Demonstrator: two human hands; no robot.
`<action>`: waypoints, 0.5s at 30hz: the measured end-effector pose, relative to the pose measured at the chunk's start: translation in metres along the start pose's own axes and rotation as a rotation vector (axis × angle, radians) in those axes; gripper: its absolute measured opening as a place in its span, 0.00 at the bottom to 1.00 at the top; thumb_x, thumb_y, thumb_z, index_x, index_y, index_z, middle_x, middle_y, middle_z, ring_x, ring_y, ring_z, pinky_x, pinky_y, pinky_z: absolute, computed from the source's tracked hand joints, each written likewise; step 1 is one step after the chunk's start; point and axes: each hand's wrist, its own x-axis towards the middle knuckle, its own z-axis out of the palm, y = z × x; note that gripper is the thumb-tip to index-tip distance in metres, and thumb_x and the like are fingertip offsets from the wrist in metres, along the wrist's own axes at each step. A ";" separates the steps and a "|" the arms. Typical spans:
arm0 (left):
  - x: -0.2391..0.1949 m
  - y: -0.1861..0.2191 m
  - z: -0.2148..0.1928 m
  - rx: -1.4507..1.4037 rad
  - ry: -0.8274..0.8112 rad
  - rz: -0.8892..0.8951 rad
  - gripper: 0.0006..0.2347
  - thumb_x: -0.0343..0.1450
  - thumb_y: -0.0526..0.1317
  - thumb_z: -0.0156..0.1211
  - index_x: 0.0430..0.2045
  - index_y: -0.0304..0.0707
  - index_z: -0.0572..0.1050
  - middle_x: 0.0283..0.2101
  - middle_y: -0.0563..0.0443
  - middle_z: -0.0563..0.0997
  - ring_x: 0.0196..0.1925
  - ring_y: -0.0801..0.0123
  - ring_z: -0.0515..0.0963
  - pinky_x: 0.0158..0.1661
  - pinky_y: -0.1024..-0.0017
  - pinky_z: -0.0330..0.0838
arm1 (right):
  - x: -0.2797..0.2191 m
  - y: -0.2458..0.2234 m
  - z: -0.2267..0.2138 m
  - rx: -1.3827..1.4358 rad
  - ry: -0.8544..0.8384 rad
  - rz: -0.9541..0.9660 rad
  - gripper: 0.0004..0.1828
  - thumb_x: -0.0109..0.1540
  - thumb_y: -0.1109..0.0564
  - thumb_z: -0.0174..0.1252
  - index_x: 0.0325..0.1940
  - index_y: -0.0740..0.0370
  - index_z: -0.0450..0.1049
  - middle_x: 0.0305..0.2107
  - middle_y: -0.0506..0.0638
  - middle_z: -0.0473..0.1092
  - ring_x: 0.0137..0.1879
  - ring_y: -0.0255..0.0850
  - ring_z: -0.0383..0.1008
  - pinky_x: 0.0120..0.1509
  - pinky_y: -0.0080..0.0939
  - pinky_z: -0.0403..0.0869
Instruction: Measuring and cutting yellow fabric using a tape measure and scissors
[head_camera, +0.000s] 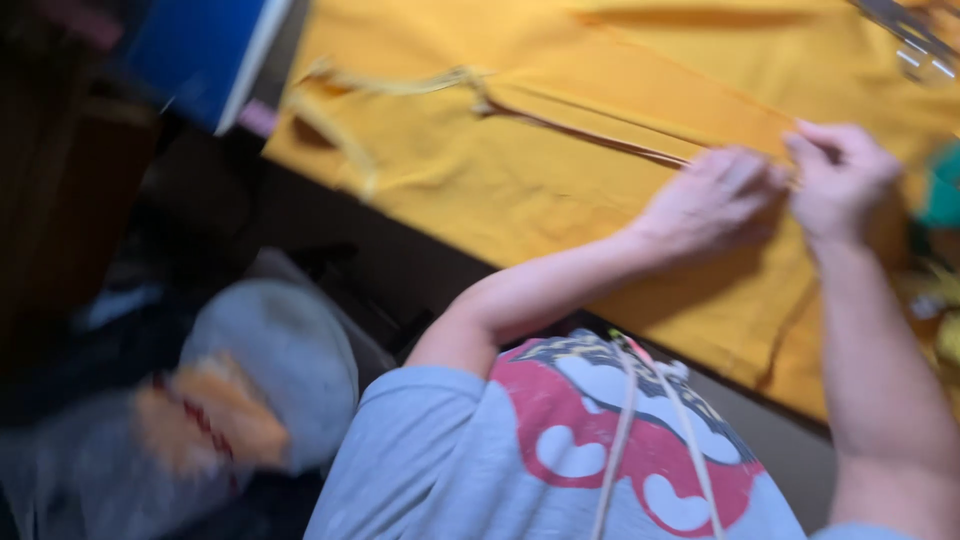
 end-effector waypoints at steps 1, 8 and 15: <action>-0.003 0.002 0.004 0.014 0.014 0.007 0.16 0.66 0.44 0.57 0.45 0.37 0.68 0.39 0.43 0.71 0.41 0.47 0.75 0.43 0.50 0.72 | 0.001 0.015 0.000 0.040 -0.014 -0.002 0.06 0.76 0.68 0.72 0.56 0.73 0.84 0.44 0.61 0.80 0.49 0.45 0.79 0.56 0.41 0.76; -0.009 -0.008 0.032 0.317 -0.066 0.106 0.30 0.66 0.63 0.60 0.53 0.42 0.66 0.47 0.51 0.72 0.52 0.61 0.75 0.55 0.64 0.72 | -0.007 0.096 0.022 0.239 -0.081 0.095 0.07 0.82 0.69 0.67 0.62 0.67 0.77 0.53 0.58 0.74 0.59 0.43 0.75 0.68 0.37 0.73; -0.009 -0.003 0.028 0.302 -0.074 0.061 0.34 0.63 0.64 0.67 0.55 0.42 0.65 0.50 0.54 0.74 0.56 0.63 0.75 0.58 0.64 0.72 | -0.005 0.129 0.019 0.321 -0.256 0.338 0.13 0.81 0.58 0.57 0.70 0.58 0.68 0.58 0.49 0.66 0.63 0.35 0.67 0.70 0.34 0.69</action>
